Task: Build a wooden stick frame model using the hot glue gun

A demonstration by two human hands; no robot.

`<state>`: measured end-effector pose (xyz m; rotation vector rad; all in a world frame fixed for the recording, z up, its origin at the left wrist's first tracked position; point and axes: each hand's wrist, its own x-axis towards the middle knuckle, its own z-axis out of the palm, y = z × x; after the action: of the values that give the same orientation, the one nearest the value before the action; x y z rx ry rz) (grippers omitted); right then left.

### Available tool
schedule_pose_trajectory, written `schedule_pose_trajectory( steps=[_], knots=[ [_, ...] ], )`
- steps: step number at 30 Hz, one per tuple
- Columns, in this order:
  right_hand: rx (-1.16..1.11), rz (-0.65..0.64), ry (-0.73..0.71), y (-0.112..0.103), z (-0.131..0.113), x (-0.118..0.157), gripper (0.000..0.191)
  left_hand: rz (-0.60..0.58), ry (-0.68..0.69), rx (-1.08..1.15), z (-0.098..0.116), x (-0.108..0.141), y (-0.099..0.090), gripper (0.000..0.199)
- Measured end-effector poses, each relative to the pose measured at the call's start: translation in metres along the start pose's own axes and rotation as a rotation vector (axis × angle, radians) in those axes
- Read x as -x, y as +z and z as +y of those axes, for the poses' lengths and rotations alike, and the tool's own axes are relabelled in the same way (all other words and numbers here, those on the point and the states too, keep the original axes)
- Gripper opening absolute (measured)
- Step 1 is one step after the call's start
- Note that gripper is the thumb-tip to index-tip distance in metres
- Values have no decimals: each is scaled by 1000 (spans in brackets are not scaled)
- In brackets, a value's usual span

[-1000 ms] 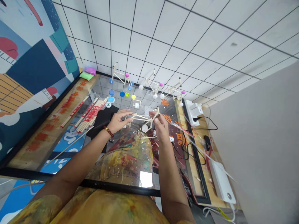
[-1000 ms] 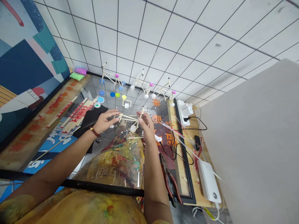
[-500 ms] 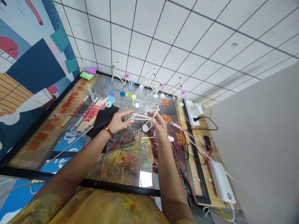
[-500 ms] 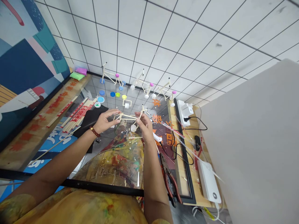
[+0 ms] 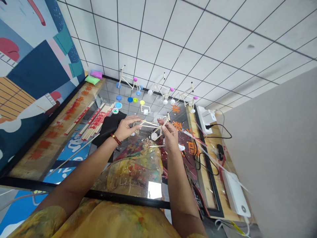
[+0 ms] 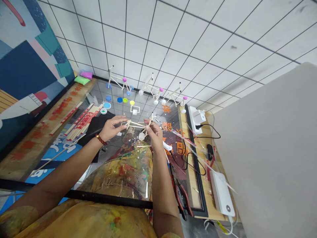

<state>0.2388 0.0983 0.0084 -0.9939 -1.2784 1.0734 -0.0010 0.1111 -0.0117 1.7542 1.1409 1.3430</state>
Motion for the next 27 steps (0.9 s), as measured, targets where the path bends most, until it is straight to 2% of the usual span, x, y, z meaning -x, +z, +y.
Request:
schedule_pose_trajectory(
  steps=[5,11,21,27],
  knots=[
    [-16,25,18,-1,0,1,31,6,21,3,-1,0,1,31],
    [-12,25,24,-1,1,1,32,16,26,9,-3,0,1,29],
    [51,38,-23,3,-1,-2,23,9,15,4,-1,0,1,31],
    [47,73,-3,1,0,-2,30,7,-1,6,0,0,1,32]
  ],
)
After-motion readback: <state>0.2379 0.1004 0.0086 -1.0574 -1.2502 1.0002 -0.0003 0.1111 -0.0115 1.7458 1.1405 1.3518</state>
